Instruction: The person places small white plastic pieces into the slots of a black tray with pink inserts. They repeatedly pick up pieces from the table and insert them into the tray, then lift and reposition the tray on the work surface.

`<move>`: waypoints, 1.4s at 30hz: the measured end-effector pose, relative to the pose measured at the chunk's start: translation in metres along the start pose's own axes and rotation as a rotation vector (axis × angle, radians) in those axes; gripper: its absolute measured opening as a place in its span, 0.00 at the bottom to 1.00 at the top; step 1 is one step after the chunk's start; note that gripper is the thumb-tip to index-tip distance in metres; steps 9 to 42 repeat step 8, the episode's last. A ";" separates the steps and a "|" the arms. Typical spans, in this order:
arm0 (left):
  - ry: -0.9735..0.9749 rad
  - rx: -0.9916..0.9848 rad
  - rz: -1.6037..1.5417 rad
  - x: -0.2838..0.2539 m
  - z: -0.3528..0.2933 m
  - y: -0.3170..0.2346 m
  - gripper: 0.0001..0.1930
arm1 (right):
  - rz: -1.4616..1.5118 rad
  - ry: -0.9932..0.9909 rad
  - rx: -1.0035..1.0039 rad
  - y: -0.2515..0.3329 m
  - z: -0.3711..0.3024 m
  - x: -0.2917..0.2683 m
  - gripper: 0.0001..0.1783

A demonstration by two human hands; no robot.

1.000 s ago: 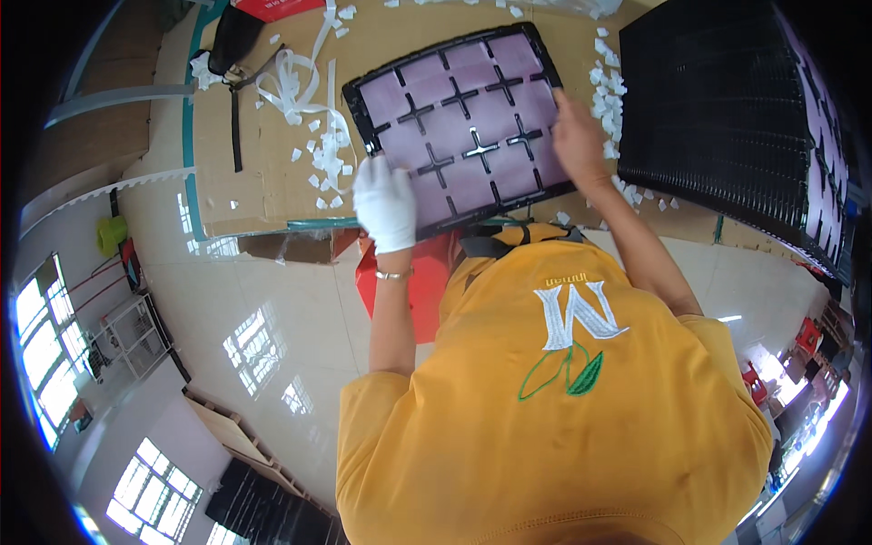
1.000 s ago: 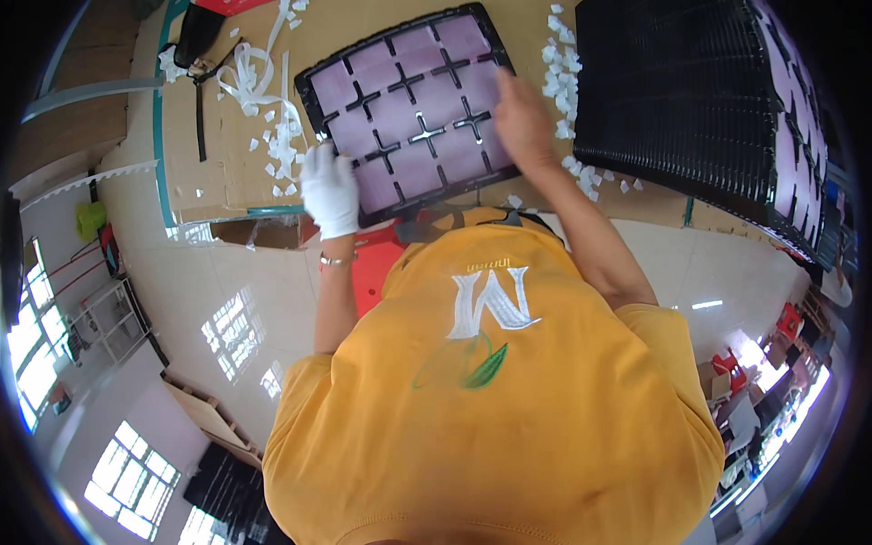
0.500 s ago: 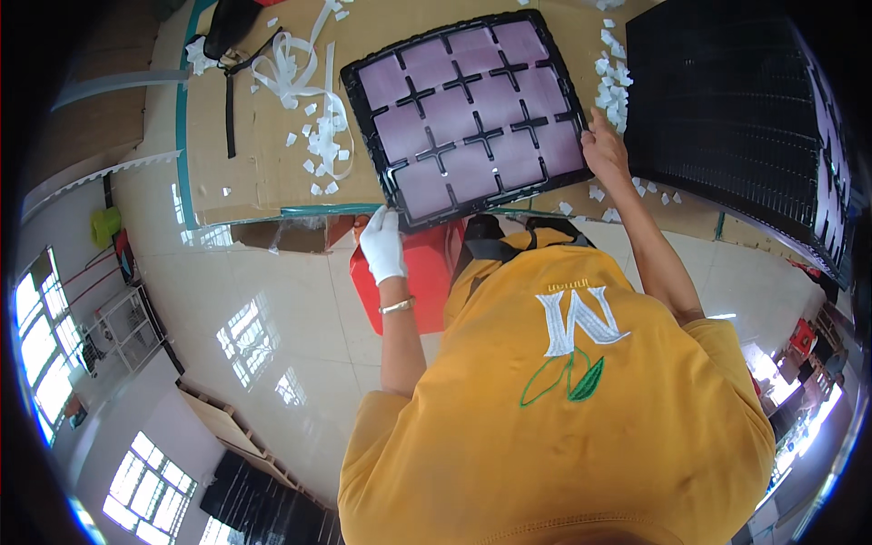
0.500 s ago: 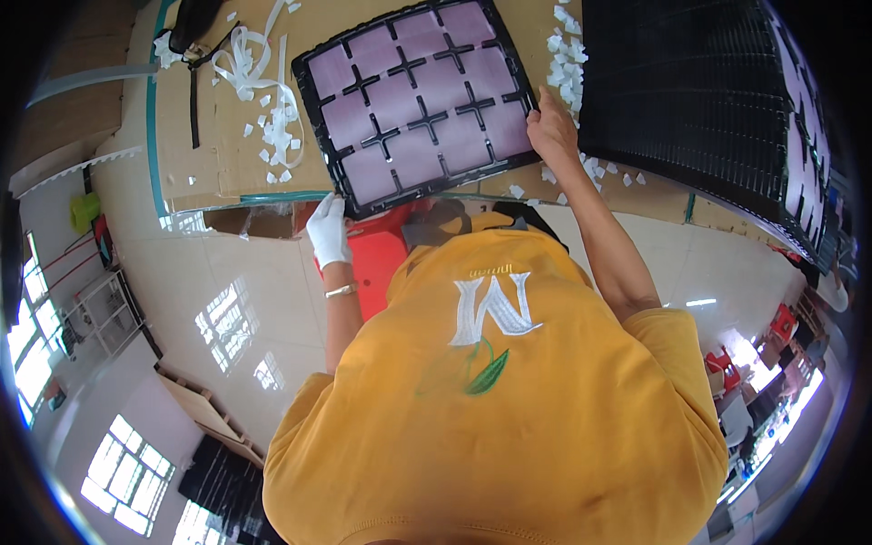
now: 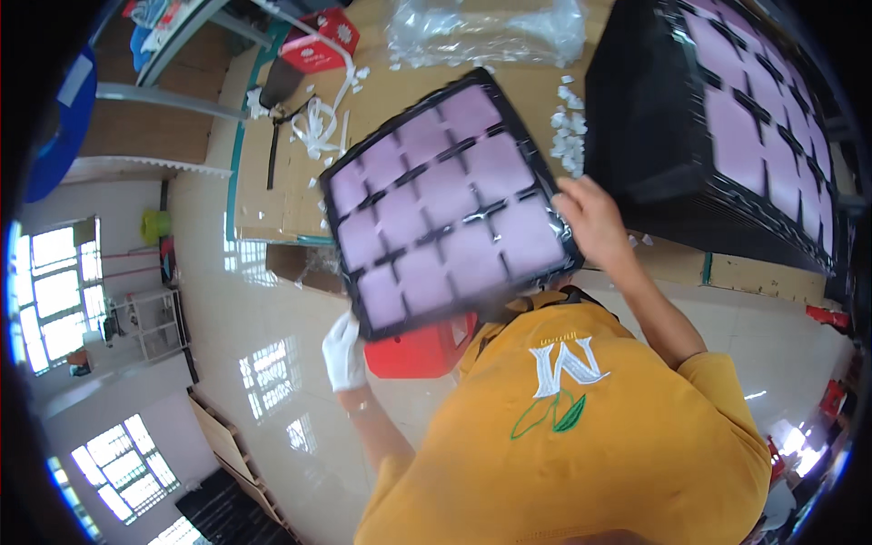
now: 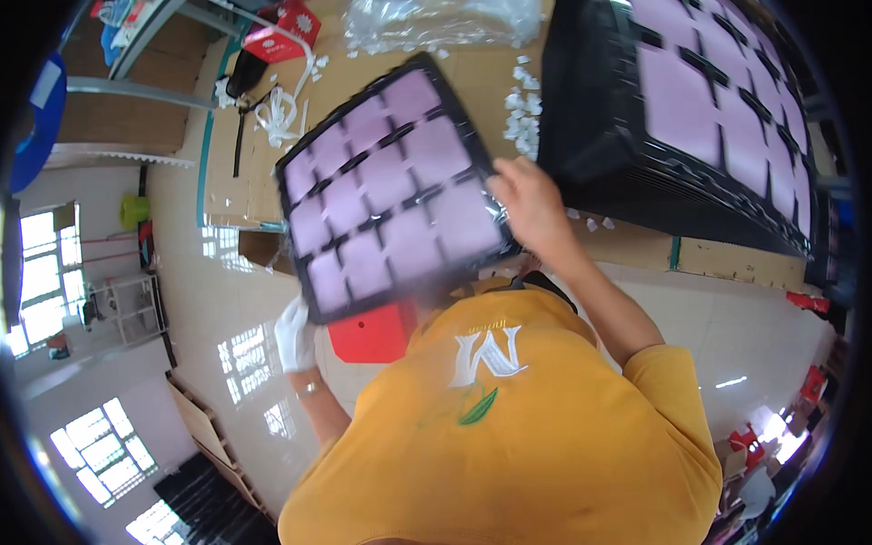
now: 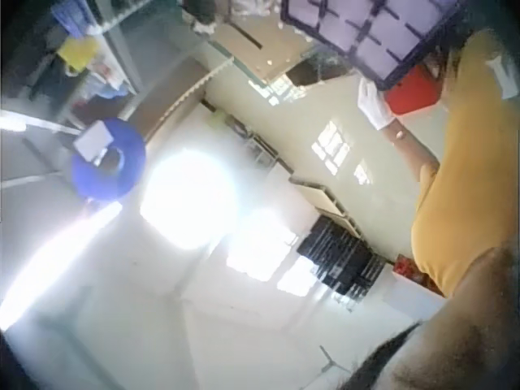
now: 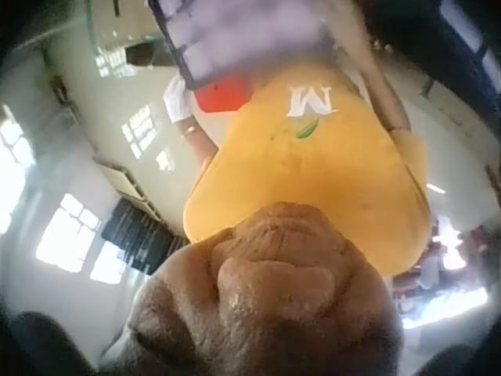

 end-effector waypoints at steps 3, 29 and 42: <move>-0.203 -0.329 -0.796 0.002 -0.064 0.003 0.20 | 0.066 -0.021 -0.180 0.068 -0.041 -0.049 0.18; -0.084 -0.080 -0.883 0.010 -0.046 -0.079 0.23 | -0.103 -0.203 -0.353 0.127 -0.084 -0.170 0.22; -0.084 -0.080 -0.883 0.010 -0.046 -0.079 0.23 | -0.103 -0.203 -0.353 0.127 -0.084 -0.170 0.22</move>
Point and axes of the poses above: each hand's wrist, its own z-axis towards the middle knuckle, its own x-axis out of the palm, y = z × x, the point moved 5 cm from there along z, towards the middle knuckle, and after that the axes turned 1 degree about -x, right-handed, at the moved point
